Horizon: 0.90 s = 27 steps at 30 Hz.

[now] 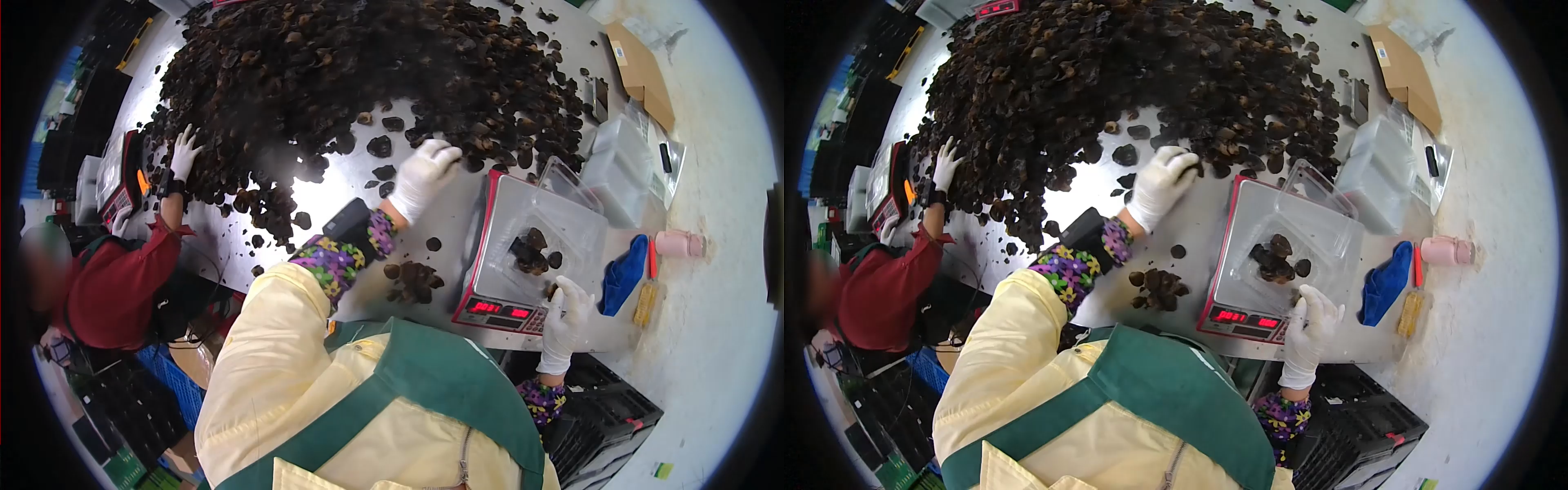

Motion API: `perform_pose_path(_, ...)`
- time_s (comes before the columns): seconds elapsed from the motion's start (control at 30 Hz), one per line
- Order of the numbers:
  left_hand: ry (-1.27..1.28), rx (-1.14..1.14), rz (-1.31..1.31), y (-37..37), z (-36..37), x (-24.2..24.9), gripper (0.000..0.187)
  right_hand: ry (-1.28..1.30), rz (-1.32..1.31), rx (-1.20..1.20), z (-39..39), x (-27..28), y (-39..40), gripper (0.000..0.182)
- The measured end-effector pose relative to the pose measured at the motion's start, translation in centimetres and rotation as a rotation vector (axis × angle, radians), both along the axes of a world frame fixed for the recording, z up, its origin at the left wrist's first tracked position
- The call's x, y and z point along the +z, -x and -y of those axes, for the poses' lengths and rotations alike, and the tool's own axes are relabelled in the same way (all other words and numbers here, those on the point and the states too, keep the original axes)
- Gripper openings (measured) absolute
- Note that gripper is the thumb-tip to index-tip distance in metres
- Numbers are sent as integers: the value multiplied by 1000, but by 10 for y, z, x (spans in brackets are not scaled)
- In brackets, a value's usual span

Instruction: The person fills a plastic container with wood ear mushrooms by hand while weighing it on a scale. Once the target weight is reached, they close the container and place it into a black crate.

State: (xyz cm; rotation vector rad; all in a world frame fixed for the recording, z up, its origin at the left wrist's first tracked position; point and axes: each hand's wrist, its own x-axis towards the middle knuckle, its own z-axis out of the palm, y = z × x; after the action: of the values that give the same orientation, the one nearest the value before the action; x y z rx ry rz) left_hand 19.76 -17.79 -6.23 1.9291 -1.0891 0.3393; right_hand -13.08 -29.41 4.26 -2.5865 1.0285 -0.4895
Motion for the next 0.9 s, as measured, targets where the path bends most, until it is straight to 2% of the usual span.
perform_pose_path(0.13,215,-225,-35,61,33,59,26,2,-2,4,1,3,0,24)
perform_pose_path(0.23,238,-527,-7,105,58,73,30,-27,5,-5,2,6,-2,24)
perform_pose_path(0.33,-320,-653,5,138,69,77,36,-26,-6,-13,1,5,1,24)
perform_pose_path(0.37,-321,-655,2,140,67,73,36,-16,1,-8,2,3,3,23)
perform_pose_path(0.43,-59,-674,151,135,54,78,41,-11,7,-7,4,2,6,23)
perform_pose_path(0.5,12,-679,96,127,42,86,44,0,4,-20,4,0,9,23)
perform_pose_path(0.57,45,-602,-23,95,32,91,45,-2,8,-30,6,2,10,23)
perform_pose_path(0.63,-9,-302,-83,50,16,62,44,2,14,-40,8,3,12,24)
perform_pose_path(0.7,-45,83,-55,5,-8,17,54,-4,18,-57,11,3,12,23)
perform_pose_path(0.77,-214,397,-76,-27,-33,-35,68,-2,27,-61,13,2,11,24)
perform_pose_path(0.83,-382,407,-115,-50,-48,-53,82,-1,28,-59,15,1,9,24)
perform_pose_path(0.9,-400,372,-122,-63,-41,-65,85,2,41,-47,16,0,7,25)
